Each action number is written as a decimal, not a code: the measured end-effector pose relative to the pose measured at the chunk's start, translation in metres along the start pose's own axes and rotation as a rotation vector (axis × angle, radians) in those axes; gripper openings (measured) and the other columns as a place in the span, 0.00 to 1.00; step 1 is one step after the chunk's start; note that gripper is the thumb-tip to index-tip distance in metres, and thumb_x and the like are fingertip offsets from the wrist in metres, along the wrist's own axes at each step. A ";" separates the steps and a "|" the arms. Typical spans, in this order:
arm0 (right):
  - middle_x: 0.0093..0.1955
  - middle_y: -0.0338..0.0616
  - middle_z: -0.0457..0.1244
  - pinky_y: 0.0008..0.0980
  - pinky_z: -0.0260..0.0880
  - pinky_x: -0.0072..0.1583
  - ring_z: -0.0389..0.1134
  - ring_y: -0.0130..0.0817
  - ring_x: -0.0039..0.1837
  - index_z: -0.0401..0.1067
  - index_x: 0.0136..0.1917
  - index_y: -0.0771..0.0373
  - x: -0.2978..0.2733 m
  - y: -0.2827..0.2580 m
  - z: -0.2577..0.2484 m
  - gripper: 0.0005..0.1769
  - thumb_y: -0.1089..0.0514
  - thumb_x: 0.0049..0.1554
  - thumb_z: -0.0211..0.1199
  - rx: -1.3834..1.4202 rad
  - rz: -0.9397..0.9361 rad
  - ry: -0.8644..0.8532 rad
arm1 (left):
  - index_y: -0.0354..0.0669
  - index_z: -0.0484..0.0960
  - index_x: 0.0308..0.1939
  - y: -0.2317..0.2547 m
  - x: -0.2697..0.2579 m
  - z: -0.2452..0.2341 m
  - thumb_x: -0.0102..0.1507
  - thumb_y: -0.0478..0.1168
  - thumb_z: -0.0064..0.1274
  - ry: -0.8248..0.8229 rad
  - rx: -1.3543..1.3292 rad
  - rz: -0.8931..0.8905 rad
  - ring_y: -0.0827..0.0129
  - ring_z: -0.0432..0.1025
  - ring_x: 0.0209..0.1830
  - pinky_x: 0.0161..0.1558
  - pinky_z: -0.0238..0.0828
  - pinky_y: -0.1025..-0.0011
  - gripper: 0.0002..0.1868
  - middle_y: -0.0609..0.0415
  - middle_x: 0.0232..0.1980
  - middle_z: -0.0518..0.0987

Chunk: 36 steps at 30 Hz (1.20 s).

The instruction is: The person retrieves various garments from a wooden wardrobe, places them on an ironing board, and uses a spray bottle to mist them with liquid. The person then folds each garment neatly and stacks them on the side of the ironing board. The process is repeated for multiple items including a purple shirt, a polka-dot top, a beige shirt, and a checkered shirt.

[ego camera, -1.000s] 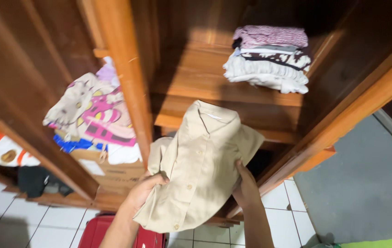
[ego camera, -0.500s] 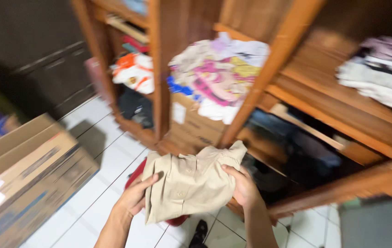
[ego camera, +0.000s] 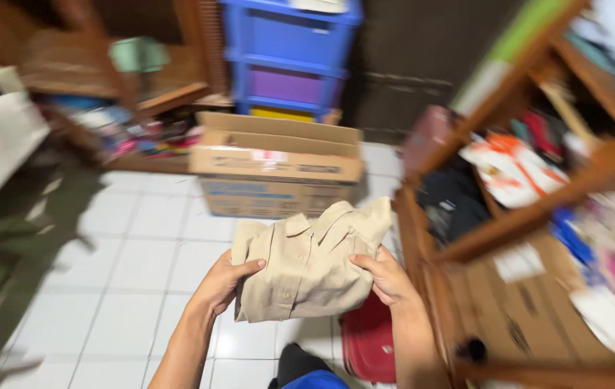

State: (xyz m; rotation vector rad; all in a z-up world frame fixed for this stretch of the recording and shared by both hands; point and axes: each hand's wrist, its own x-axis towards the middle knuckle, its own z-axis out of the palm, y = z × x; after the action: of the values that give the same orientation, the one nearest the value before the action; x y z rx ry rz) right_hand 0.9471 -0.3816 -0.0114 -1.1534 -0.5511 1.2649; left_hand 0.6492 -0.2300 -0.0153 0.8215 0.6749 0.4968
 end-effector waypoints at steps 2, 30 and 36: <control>0.67 0.48 0.65 0.39 0.67 0.67 0.67 0.38 0.67 0.64 0.71 0.67 0.041 0.009 0.036 0.32 0.66 0.53 0.63 -0.028 0.040 -0.128 | 0.32 0.75 0.62 0.008 -0.025 -0.032 0.57 0.34 0.60 0.078 -0.078 0.081 0.59 0.80 0.51 0.53 0.79 0.60 0.28 0.43 0.55 0.83; 0.65 0.49 0.66 0.38 0.68 0.65 0.68 0.39 0.64 0.62 0.71 0.71 0.359 0.188 0.637 0.32 0.67 0.53 0.60 -0.151 0.414 -1.044 | 0.40 0.69 0.70 0.157 -0.214 -0.406 0.57 0.33 0.59 0.980 -0.482 0.772 0.59 0.71 0.66 0.64 0.70 0.57 0.36 0.47 0.67 0.76; 0.63 0.50 0.66 0.38 0.69 0.64 0.69 0.39 0.63 0.62 0.70 0.69 0.385 0.252 0.740 0.31 0.68 0.52 0.57 -0.188 0.466 -1.073 | 0.41 0.67 0.71 0.177 -0.244 -0.502 0.58 0.33 0.56 1.059 -0.511 0.708 0.58 0.70 0.66 0.63 0.70 0.55 0.36 0.46 0.66 0.75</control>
State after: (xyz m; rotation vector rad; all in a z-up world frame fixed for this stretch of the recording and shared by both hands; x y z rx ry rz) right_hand 0.3128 0.2142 -0.0513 -0.6767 -1.2434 2.2736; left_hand 0.0986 -0.0316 -0.0391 0.2244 1.1383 1.7339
